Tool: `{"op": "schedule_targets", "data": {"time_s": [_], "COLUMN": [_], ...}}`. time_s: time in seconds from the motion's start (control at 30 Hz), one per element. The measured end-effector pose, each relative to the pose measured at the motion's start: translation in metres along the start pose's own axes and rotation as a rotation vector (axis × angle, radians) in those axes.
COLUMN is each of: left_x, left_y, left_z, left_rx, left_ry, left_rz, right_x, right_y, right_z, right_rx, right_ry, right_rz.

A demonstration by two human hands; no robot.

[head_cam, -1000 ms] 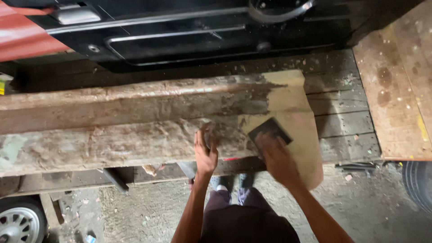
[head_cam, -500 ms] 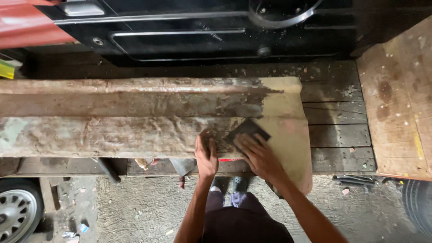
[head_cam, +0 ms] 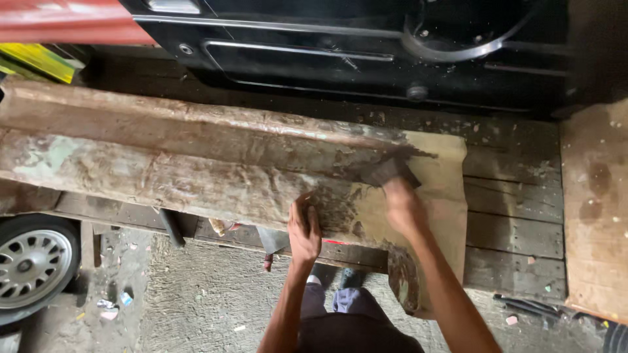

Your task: The person sands a long, curved car part using a sanding block and sandpaper. They smooth the surface, then switch to a new sheet of sandpaper to continue the task.

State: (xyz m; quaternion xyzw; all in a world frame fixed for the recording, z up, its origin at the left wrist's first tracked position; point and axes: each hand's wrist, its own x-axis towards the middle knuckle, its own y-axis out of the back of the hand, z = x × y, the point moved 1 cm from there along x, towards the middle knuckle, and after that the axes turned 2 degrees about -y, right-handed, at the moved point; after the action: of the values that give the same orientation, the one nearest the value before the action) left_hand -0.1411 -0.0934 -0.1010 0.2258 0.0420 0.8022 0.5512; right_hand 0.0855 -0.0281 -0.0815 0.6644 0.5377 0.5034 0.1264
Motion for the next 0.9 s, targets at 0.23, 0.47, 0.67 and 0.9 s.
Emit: {"op": "schedule_targets", "data": {"time_s": [0.23,0.47,0.67,0.9], "left_x": [0.021,0.038,0.068,0.075], "left_y": [0.008,0.042,0.054,0.067], "left_z": [-0.011,-0.045,-0.071,-0.082], "left_rx": [0.000,0.024,0.077,0.197], "left_ry": [-0.007,0.014,-0.097,-0.340], "left_rz": [0.051,0.007,-0.122,-0.292], "right_x": [0.031,-0.034,-0.076,-0.090], "right_y": [0.006,-0.009,-0.050,-0.060], "right_z": [0.036,0.011,-0.039,-0.087], "right_rx": [0.175,0.046,-0.054,-0.164], "right_ry": [-0.502,-0.461,-0.201,-0.287], "right_rz": [0.056,0.077,-0.176,-0.261]}}
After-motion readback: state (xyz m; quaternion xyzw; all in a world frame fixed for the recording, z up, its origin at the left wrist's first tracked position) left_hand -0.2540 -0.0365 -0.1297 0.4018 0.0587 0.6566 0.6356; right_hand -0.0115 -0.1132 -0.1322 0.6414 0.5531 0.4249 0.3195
